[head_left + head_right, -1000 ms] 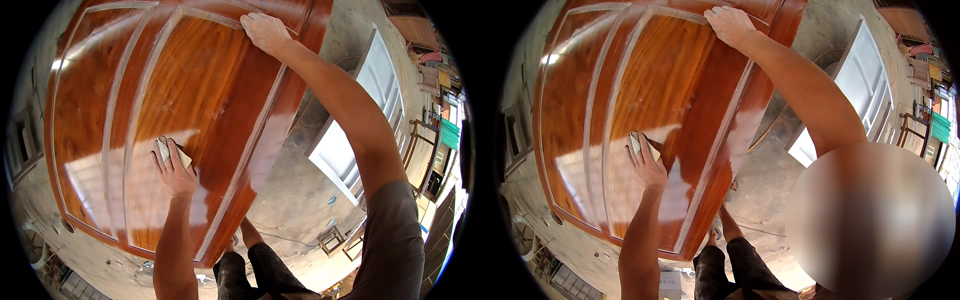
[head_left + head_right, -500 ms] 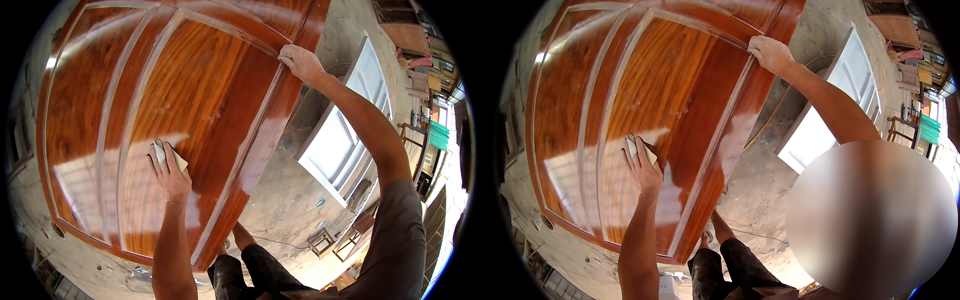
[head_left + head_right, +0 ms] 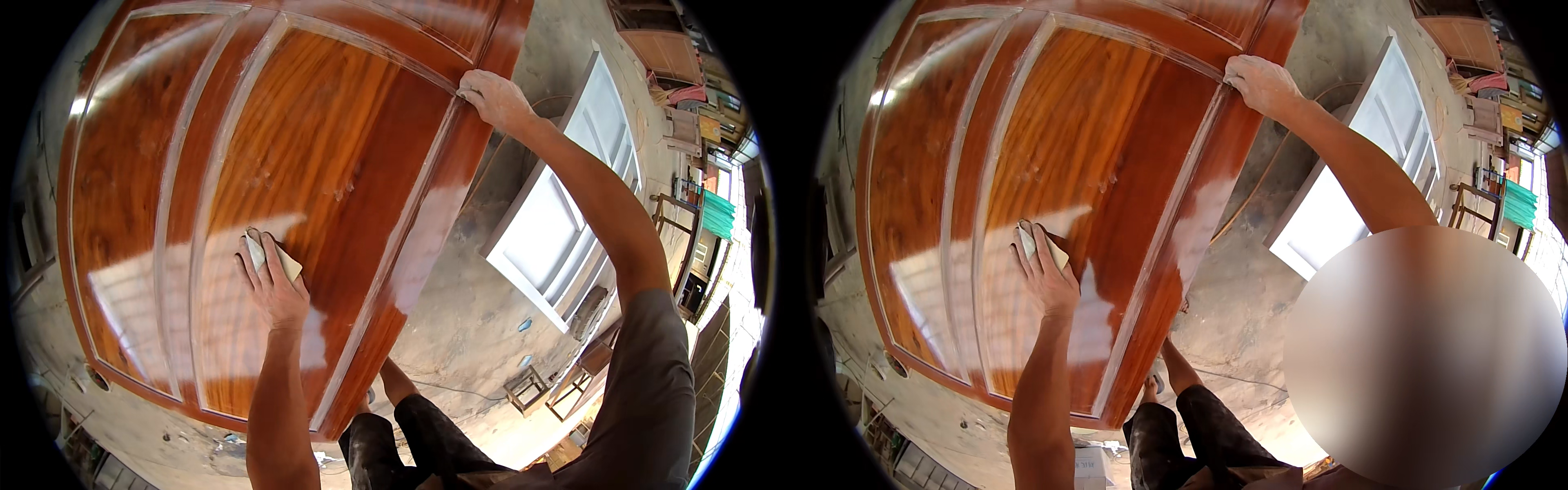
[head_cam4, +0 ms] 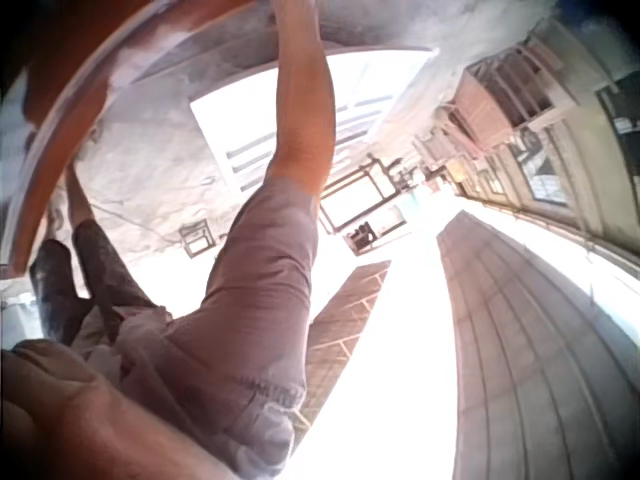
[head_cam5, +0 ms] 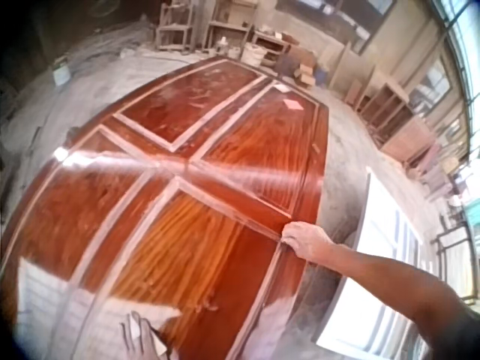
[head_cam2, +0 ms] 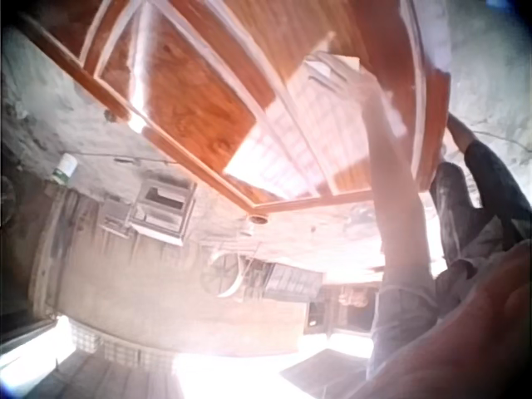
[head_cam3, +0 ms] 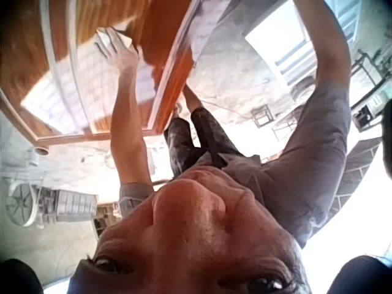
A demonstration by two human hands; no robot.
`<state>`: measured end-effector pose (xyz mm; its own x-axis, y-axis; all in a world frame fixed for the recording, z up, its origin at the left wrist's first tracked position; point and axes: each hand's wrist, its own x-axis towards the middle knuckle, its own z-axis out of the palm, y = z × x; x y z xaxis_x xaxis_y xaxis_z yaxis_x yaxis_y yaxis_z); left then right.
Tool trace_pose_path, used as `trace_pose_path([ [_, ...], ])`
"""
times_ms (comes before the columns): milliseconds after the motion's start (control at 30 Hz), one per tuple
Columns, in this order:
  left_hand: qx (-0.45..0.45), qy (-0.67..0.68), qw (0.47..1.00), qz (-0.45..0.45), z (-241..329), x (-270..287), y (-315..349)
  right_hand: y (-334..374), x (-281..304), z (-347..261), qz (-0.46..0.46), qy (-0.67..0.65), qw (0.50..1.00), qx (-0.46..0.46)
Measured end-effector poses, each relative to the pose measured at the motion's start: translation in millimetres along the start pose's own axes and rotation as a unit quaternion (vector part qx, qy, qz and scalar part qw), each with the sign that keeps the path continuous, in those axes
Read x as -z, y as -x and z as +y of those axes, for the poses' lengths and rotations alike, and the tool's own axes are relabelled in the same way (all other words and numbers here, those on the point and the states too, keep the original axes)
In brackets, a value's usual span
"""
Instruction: The person rubs a wooden door with a small yellow sponge, moving methodically across the surface and along the raised panels. The person works on the entire door, covering the flat areas and the edges of the panels.
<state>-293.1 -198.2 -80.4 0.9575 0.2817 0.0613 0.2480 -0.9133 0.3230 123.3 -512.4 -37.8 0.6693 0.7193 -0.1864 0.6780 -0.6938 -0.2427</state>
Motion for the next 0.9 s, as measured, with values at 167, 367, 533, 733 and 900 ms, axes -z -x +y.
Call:
trace_pose_path([
  [167,0.009,-0.001,1.000,-0.016,5,0,2,-26,-1,-32,0.042,-0.012,0.999,-0.009],
  [367,0.010,-0.017,0.999,-0.027,1,3,3,-17,-11,-28,0.061,-0.004,0.998,0.004],
  [533,-0.007,-0.014,1.000,-0.013,2,-1,1,-41,-23,-46,0.094,0.011,0.996,0.001],
  [733,-0.004,-0.018,1.000,-0.020,3,3,4,-9,-35,-59,0.130,0.031,0.989,-0.068],
  [900,-0.007,-0.019,1.000,-0.012,3,0,3,58,-38,-52,0.176,-0.082,0.957,-0.214],
])
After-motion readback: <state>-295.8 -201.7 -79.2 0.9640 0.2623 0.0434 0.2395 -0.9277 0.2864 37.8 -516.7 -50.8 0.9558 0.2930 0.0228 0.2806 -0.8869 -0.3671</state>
